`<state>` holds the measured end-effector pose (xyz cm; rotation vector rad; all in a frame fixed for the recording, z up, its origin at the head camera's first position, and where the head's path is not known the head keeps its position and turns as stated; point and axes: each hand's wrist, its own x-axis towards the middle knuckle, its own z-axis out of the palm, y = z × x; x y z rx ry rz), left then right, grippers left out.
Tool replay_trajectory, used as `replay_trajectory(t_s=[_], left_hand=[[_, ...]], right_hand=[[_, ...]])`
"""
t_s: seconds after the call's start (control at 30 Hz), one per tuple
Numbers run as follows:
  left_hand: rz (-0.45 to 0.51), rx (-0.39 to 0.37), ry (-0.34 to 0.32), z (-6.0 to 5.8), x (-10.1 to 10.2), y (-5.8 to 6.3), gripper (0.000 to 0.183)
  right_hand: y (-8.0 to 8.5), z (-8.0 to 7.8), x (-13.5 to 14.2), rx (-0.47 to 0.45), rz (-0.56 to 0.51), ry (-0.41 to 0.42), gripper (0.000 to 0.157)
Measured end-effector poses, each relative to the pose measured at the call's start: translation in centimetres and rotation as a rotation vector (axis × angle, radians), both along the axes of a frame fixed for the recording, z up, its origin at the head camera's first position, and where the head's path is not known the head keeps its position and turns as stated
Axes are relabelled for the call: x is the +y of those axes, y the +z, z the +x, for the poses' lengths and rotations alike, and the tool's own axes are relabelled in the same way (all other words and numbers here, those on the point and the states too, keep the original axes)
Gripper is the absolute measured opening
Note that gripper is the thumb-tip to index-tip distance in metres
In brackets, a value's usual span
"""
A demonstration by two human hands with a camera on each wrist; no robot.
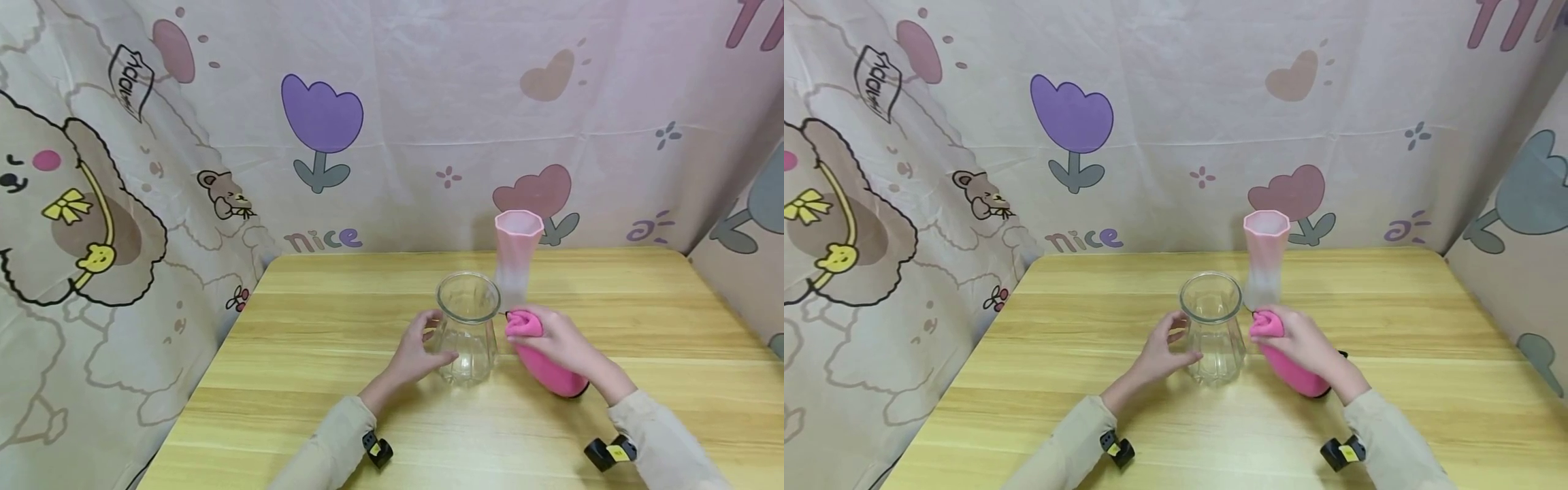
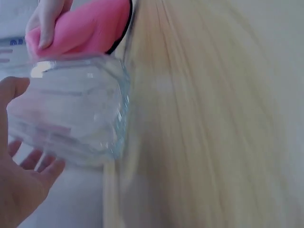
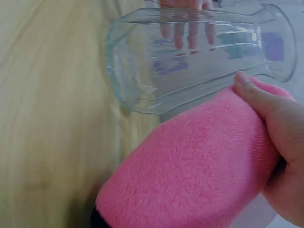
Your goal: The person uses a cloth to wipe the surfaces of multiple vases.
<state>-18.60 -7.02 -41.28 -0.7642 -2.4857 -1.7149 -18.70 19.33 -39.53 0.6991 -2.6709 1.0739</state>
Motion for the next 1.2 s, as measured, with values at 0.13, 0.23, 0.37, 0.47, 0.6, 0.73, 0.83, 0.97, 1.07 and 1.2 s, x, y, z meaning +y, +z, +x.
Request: replay_trajectory(t_s=[0.13,0.23,0.37,0.47,0.6,0.73,0.83,0.97,1.07,1.2], left_hand=[[-0.079,0.067,0.098,-0.3,1.0,-0.6,0.073],[-0.117,0.104,0.213,-0.2,2.1,-0.4,0.079],[-0.141,0.161,0.354,0.1,3.5,0.0,0.084],[-0.153,0.174,0.416,0.2,4.1,0.0,0.086],[-0.14,0.174,0.424,0.1,4.2,0.0,0.087],[-0.106,0.167,0.363,-0.3,3.6,0.0,0.084],[-0.055,0.108,0.267,-0.9,2.9,0.0,0.08],[0.042,-0.035,0.083,-1.8,1.6,0.1,0.076],[0.081,-0.139,-0.056,-2.6,0.6,0.5,0.075],[0.079,-0.223,-0.199,-3.0,-0.5,1.7,0.074]], right_hand=[[0.7,0.2,0.0,0.092,-0.033,-0.041,0.043],[0.9,0.3,-0.1,0.135,-0.054,-0.055,0.045],[0.9,0.2,-0.2,0.153,-0.073,-0.067,0.045],[0.9,0.2,-0.3,0.152,-0.079,-0.068,0.045],[0.9,0.2,-0.3,0.137,-0.085,-0.071,0.045],[0.8,0.2,-0.2,0.127,-0.095,-0.069,0.045],[0.7,0.2,-0.1,0.118,-0.093,-0.059,0.044],[0.6,0.3,-0.2,0.112,-0.087,-0.05,0.044],[0.6,0.3,-0.2,0.11,-0.091,-0.044,0.044],[0.4,0.4,-0.3,0.096,-0.095,-0.036,0.044]])
